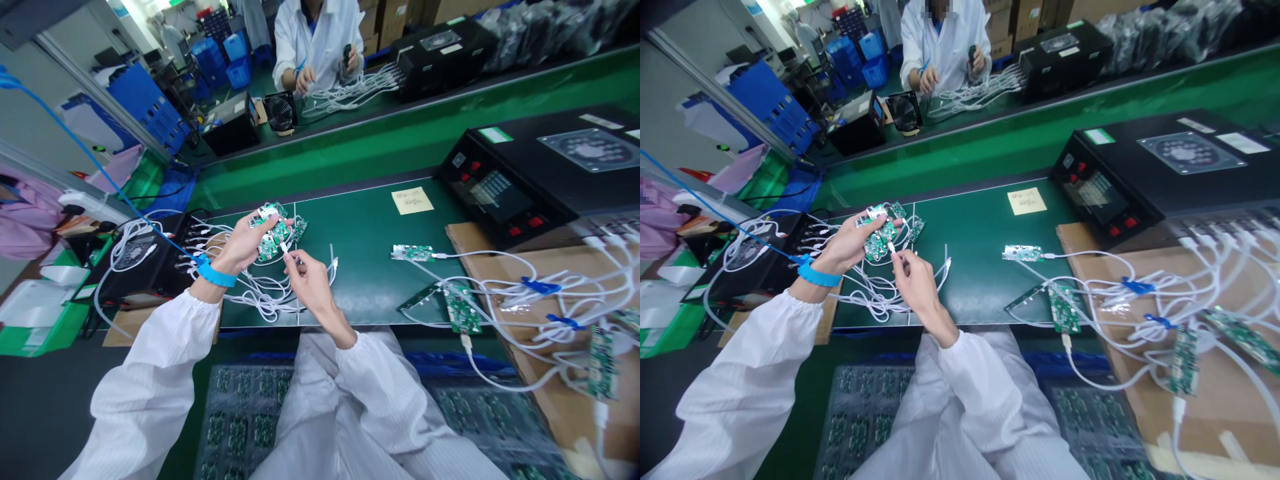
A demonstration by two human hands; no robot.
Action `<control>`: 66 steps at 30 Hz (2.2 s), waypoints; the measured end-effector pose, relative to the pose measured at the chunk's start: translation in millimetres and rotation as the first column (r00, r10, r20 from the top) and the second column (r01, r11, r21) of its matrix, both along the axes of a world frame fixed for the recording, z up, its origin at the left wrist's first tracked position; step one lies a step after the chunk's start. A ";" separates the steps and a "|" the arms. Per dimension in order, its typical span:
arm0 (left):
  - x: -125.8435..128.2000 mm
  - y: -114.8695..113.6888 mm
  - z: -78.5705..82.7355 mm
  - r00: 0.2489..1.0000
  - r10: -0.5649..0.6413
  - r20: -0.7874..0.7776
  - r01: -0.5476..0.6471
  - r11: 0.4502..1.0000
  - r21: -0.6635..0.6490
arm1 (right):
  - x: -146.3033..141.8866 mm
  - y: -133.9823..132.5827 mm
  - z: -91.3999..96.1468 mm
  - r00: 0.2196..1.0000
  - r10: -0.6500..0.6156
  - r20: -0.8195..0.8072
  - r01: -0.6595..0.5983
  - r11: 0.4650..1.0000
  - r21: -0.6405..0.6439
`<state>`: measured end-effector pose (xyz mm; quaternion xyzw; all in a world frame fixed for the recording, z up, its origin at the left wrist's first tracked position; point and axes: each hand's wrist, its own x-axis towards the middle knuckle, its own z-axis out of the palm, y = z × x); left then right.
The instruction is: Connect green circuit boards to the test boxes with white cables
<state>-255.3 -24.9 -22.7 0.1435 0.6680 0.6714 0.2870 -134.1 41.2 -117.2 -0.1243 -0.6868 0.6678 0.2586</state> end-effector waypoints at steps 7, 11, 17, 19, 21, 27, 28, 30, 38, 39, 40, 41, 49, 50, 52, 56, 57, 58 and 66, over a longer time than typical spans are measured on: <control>2.6 2.2 -0.1 0.999 0.025 -0.046 -0.023 0.999 0.032 | 1.9 -1.9 -0.7 1.000 -0.026 0.009 0.027 0.999 -0.019; 0.5 0.6 0.1 0.998 0.019 -0.055 -0.017 0.999 0.044 | 1.1 -1.5 0.3 1.000 -0.015 0.012 0.015 1.000 -0.016; 4.7 -0.5 -2.1 0.996 0.010 -0.090 -0.009 1.000 0.012 | 1.3 0.7 2.7 1.000 0.018 0.012 -0.018 1.000 -0.013; 6.2 -0.6 -2.7 0.994 0.026 -0.104 -0.026 1.000 -0.003 | 1.2 1.2 2.3 1.000 0.026 0.013 -0.026 0.999 -0.031; 7.0 -1.2 -2.0 0.990 0.054 -0.127 -0.058 0.998 -0.031 | 0.3 1.8 1.4 1.000 0.017 0.014 -0.016 0.998 -0.064; 8.8 -8.1 8.6 0.945 0.043 -0.326 -0.119 0.969 -0.218 | -3.5 4.5 -1.8 1.000 0.006 0.008 -0.005 0.992 -0.128; 9.2 -9.7 10.4 0.935 0.017 -0.355 -0.110 0.963 -0.244 | -3.7 4.5 -1.8 1.000 0.007 0.005 -0.007 0.992 -0.128; 10.1 -12.7 13.2 0.912 -0.023 -0.409 -0.097 0.958 -0.269 | -3.6 3.9 -1.4 1.000 0.002 -0.006 -0.003 0.993 -0.122; 13.1 -19.8 13.8 0.862 -0.135 -0.488 -0.075 0.920 -0.386 | -1.3 -4.5 -2.1 0.999 -0.014 -0.033 0.009 0.991 -0.135; 13.1 -20.1 12.9 0.855 -0.146 -0.497 -0.065 0.922 -0.382 | -1.2 -5.1 -2.6 0.999 -0.015 -0.033 0.010 0.990 -0.141; 13.1 -20.3 11.8 0.849 -0.155 -0.505 -0.054 0.925 -0.376 | -1.0 -5.4 -3.2 0.999 -0.014 -0.032 0.009 0.989 -0.146; 13.2 -20.5 10.7 0.844 -0.160 -0.512 -0.047 0.929 -0.367 | -0.9 -5.6 -3.7 0.999 -0.015 -0.031 0.010 0.988 -0.151; 14.9 -22.2 5.6 0.858 -0.123 -0.499 -0.061 0.940 -0.336 | -3.1 -3.7 -4.7 0.999 -0.005 -0.033 0.000 0.989 -0.149; 14.7 -22.9 5.4 0.858 -0.122 -0.500 -0.063 0.939 -0.338 | -3.8 -3.3 -4.5 1.000 -0.002 -0.031 -0.002 0.990 -0.144; 14.0 -24.9 4.8 0.854 -0.121 -0.506 -0.070 0.937 -0.342 | -5.2 -2.0 -4.5 1.000 0.007 -0.030 -0.011 0.991 -0.135; 11.7 -27.9 1.7 0.842 -0.138 -0.521 -0.079 0.925 -0.372 | -5.1 2.9 -7.9 0.998 0.061 -0.032 -0.064 0.991 -0.114; 11.3 -28.1 0.5 0.838 -0.143 -0.526 -0.079 0.924 -0.375 | -3.8 4.0 -9.7 0.998 0.065 -0.026 -0.068 0.992 -0.108; 10.9 -27.9 -0.8 0.833 -0.145 -0.534 -0.078 0.924 -0.374 | -1.8 4.7 -11.7 0.998 0.056 -0.017 -0.057 0.993 -0.108; 10.1 -26.2 -10.7 0.706 -0.114 -0.699 -0.173 0.929 -0.326 | 18.1 -8.4 -13.2 0.996 -0.050 -0.071 0.020 0.928 -0.372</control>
